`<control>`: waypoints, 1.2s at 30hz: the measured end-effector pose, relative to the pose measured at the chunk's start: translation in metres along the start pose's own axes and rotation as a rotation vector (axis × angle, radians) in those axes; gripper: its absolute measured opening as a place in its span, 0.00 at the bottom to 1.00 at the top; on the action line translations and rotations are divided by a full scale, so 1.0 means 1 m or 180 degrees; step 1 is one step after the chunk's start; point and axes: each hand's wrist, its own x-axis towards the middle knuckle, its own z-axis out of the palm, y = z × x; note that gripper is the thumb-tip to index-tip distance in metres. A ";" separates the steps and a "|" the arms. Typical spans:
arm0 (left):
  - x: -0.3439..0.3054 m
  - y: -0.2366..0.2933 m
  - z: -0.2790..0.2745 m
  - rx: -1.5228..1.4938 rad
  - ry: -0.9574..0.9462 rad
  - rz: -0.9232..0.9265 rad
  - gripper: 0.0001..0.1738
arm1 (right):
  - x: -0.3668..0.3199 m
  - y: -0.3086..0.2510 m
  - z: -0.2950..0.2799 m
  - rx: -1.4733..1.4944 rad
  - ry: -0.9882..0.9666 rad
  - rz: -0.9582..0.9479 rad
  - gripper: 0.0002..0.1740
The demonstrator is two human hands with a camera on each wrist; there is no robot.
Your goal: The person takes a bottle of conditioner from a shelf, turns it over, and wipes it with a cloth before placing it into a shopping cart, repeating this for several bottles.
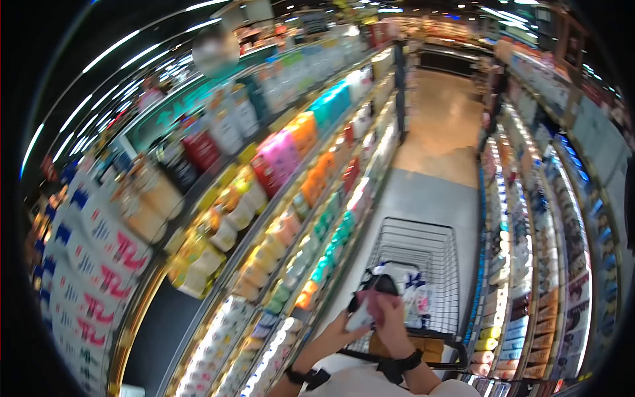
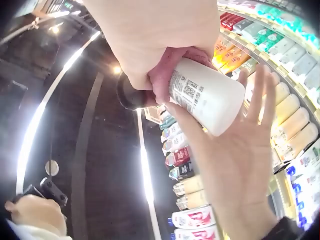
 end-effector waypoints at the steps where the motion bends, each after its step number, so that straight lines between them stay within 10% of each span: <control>1: -0.005 0.032 0.002 0.0291 -0.0110 -0.0624 0.34 | -0.003 -0.013 0.015 -0.0043 -0.0048 -0.0035 0.14; 5: 0.007 -0.005 0.016 -0.0619 0.0153 0.0010 0.27 | 0.016 -0.020 0.007 0.0010 -0.0539 0.0197 0.14; 13: 0.005 0.030 -0.003 0.1144 0.0511 -0.0158 0.25 | 0.042 -0.021 0.001 -0.0729 0.0120 -0.0679 0.20; 15: 0.010 0.009 0.001 0.1859 0.1149 0.0651 0.26 | 0.044 -0.026 0.008 -0.0958 -0.0252 -0.1196 0.21; 21: 0.012 0.001 -0.017 0.2546 0.1139 0.0395 0.28 | 0.048 -0.007 -0.017 -0.1725 -0.0239 -0.0756 0.25; 24: 0.009 -0.002 -0.025 0.2929 0.0964 0.0642 0.34 | 0.050 -0.008 -0.024 -0.0220 -0.0039 0.0563 0.22; 32: -0.024 -0.023 -0.018 0.2103 0.0160 -0.0076 0.36 | 0.088 -0.003 -0.045 -0.1345 0.0312 -0.0456 0.19; 36: -0.071 -0.071 -0.047 0.2284 0.0896 0.0048 0.35 | 0.145 0.022 -0.122 -0.1081 0.0532 0.0013 0.16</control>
